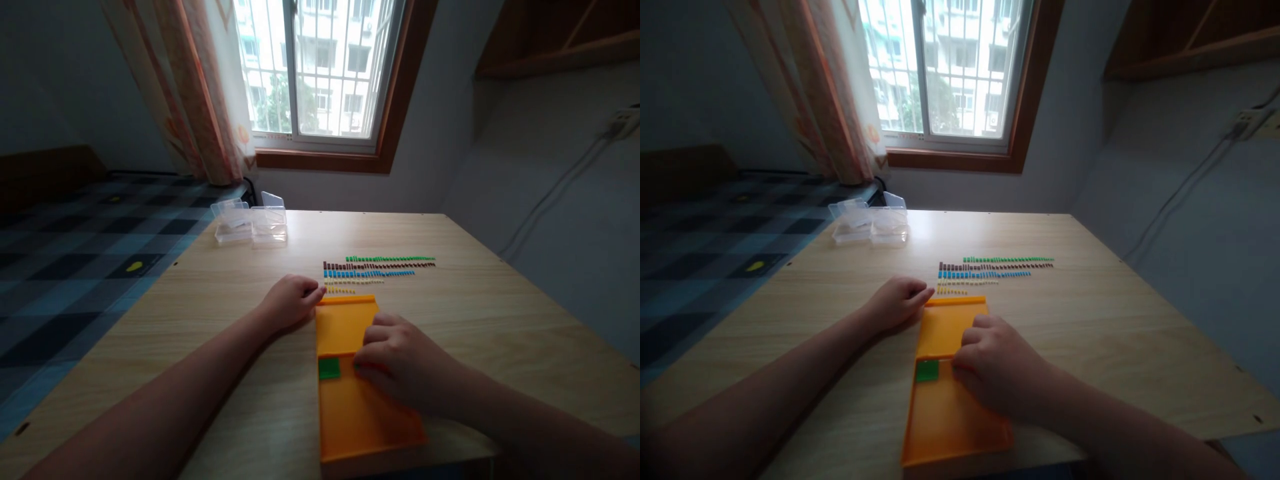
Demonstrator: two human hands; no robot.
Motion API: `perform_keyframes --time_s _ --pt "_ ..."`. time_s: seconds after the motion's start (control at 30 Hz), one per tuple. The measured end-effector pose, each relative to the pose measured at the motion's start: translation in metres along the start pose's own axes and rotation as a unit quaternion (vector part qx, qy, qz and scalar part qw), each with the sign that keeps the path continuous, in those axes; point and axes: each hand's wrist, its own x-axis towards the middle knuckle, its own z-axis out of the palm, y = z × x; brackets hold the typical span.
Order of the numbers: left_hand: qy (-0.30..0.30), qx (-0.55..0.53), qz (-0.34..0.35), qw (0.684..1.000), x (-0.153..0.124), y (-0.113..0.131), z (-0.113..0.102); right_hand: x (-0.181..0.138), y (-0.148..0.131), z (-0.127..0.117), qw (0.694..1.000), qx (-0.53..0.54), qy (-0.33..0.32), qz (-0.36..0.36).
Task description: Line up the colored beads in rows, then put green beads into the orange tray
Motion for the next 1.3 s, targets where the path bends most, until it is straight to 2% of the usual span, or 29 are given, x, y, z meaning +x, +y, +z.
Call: perform_keyframes --time_s 0.17,0.3,0.53,0.8,1.3 --pt "0.001 0.011 0.011 1.000 -0.002 0.000 -0.001 0.000 -0.002 0.008 0.998 -0.059 -0.003 -0.013" --pt "-0.001 0.014 0.014 1.000 -0.003 0.001 -0.003 -0.001 0.000 0.003 0.998 -0.061 -0.003 -0.021" --pt "-0.020 0.044 0.037 0.998 -0.006 0.005 -0.003 0.000 0.004 -0.007 0.992 -0.071 -0.068 -0.082" --pt "-0.051 0.108 0.052 0.991 -0.009 0.010 -0.004 0.000 0.004 0.003 0.992 -0.086 -0.041 -0.077" --pt "-0.065 0.134 0.044 0.988 -0.009 0.012 -0.004 0.000 0.005 0.006 0.994 -0.058 -0.032 -0.081"
